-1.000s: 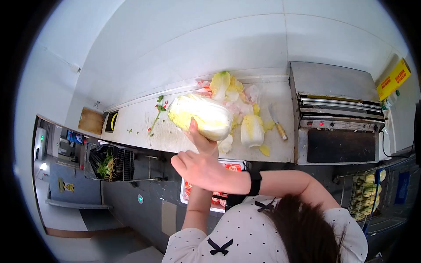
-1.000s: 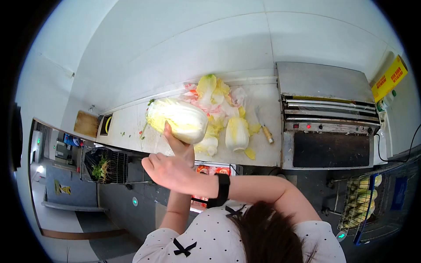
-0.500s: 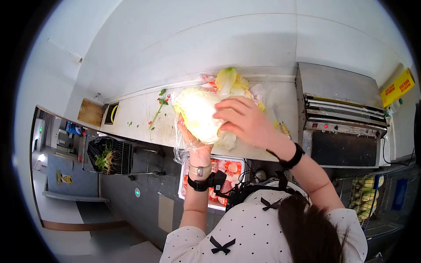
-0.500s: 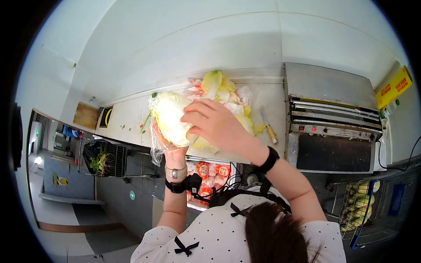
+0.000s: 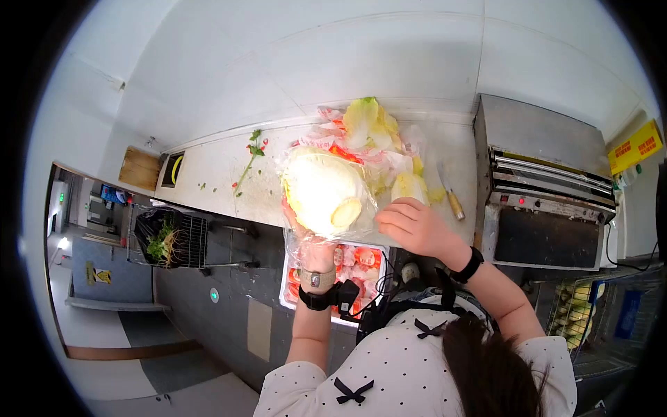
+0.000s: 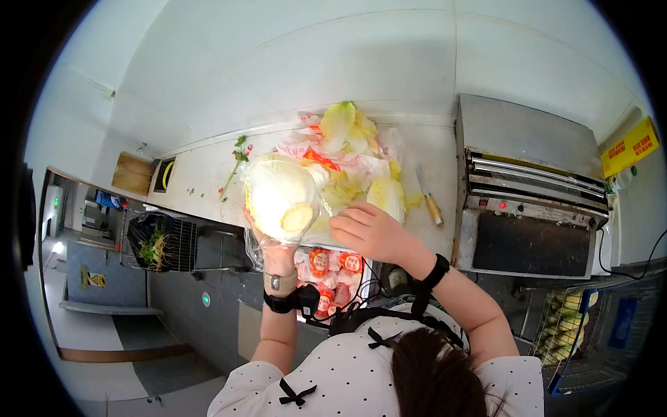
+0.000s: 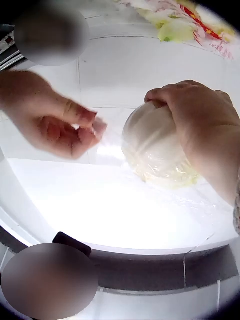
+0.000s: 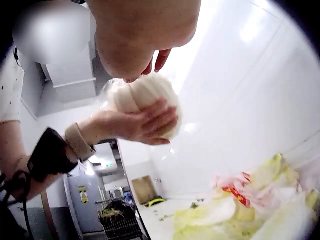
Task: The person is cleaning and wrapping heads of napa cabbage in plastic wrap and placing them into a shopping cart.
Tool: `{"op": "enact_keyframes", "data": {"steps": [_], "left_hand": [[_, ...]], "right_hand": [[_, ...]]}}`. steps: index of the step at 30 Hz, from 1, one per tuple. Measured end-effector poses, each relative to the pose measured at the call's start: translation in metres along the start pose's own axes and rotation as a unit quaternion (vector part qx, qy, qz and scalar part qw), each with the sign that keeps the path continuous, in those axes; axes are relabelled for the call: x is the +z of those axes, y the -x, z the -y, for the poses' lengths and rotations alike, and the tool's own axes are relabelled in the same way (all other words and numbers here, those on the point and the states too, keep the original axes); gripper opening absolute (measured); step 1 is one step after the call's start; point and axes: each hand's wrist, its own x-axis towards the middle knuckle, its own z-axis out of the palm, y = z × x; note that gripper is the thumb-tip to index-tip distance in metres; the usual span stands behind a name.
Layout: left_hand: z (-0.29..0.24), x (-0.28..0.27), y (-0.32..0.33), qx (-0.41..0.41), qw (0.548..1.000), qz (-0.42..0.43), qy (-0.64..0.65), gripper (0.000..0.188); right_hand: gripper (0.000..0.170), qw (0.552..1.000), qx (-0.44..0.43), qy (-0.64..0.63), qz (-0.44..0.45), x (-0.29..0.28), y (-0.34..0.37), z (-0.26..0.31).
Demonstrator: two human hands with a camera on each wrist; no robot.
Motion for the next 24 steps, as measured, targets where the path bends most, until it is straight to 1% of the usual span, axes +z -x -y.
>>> {"op": "enact_keyframes", "data": {"steps": [2, 4, 5, 6, 7, 8, 9, 10, 11, 12, 13, 14, 15, 16, 17, 19, 20, 22, 24], "left_hand": [[0.007, -0.011, 0.001, -0.003, 1.000, 0.013, -0.011, 0.070], [0.020, -0.045, -0.004, 0.067, 0.981, 0.001, -0.185, 0.083], [0.026, -0.062, -0.008, 0.090, 0.968, -0.003, -0.235, 0.090], [0.031, -0.074, -0.011, 0.112, 0.952, -0.010, -0.284, 0.097], [0.034, -0.085, -0.014, 0.123, 0.947, -0.016, -0.298, 0.104], [0.038, -0.095, -0.016, 0.139, 0.933, -0.018, -0.331, 0.105], [0.041, -0.101, -0.018, 0.156, 0.918, -0.021, -0.365, 0.107], [0.043, -0.104, -0.015, 0.178, 0.891, -0.020, -0.418, 0.104], [0.043, -0.106, -0.012, 0.200, 0.859, -0.019, -0.471, 0.101], [0.043, -0.100, -0.010, 0.194, 0.883, -0.031, -0.427, 0.095], [0.042, -0.089, -0.008, 0.189, 0.904, -0.043, -0.380, 0.090], [0.043, -0.074, -0.005, 0.154, 0.960, -0.066, -0.227, 0.081], [0.044, -0.065, -0.003, 0.115, 0.987, -0.088, -0.067, 0.073], [0.047, -0.077, -0.007, 0.143, 0.974, -0.093, -0.150, 0.067], [0.053, -0.096, -0.012, 0.172, 0.953, -0.098, -0.231, 0.062], [0.052, -0.094, -0.018, 0.173, 0.948, -0.117, -0.239, 0.057], [0.049, -0.091, -0.018, 0.146, 0.967, -0.131, -0.165, 0.056], [0.043, -0.074, -0.018, 0.110, 0.981, -0.147, -0.064, 0.056], [0.038, -0.063, -0.020, 0.099, 0.984, -0.148, -0.015, 0.055]], "right_hand": [[0.015, 1.000, 0.026, 0.011, 0.009, 0.017, 0.018, -0.009], [0.019, 0.997, 0.065, 0.011, 0.039, 0.030, 0.029, -0.019], [0.020, 0.995, 0.085, 0.011, 0.054, 0.035, 0.034, -0.022], [0.023, 0.987, 0.132, -0.049, 0.072, 0.038, 0.039, -0.024], [0.023, 0.961, 0.246, -0.126, 0.022, 0.041, 0.046, -0.020], [0.023, 0.913, 0.356, -0.197, -0.028, 0.045, 0.055, -0.012], [0.024, 0.846, 0.458, -0.260, -0.080, 0.050, 0.066, -0.007], [0.031, 0.827, 0.521, -0.195, -0.081, 0.057, 0.090, -0.008], [0.034, 0.838, 0.539, -0.068, -0.045, 0.061, 0.112, -0.012], [0.038, 0.837, 0.545, 0.057, -0.006, 0.061, 0.129, -0.015], [0.041, 0.823, 0.539, 0.179, 0.034, 0.063, 0.145, -0.020], [0.045, 0.809, 0.552, 0.191, 0.061, 0.068, 0.163, -0.027], [0.049, 0.795, 0.565, 0.203, 0.088, 0.074, 0.180, -0.035], [0.053, 0.779, 0.577, 0.216, 0.114, 0.076, 0.189, -0.042], [0.052, 0.758, 0.605, 0.200, 0.139, 0.079, 0.197, -0.048], [0.051, 0.713, 0.655, 0.167, 0.185, 0.084, 0.200, -0.058], [0.048, 0.714, 0.653, 0.175, 0.181, 0.087, 0.201, -0.062], [0.042, 0.714, 0.651, 0.192, 0.170, 0.089, 0.202, -0.066], [0.034, 0.678, 0.706, 0.155, 0.137, 0.082, 0.197, -0.071]]}}
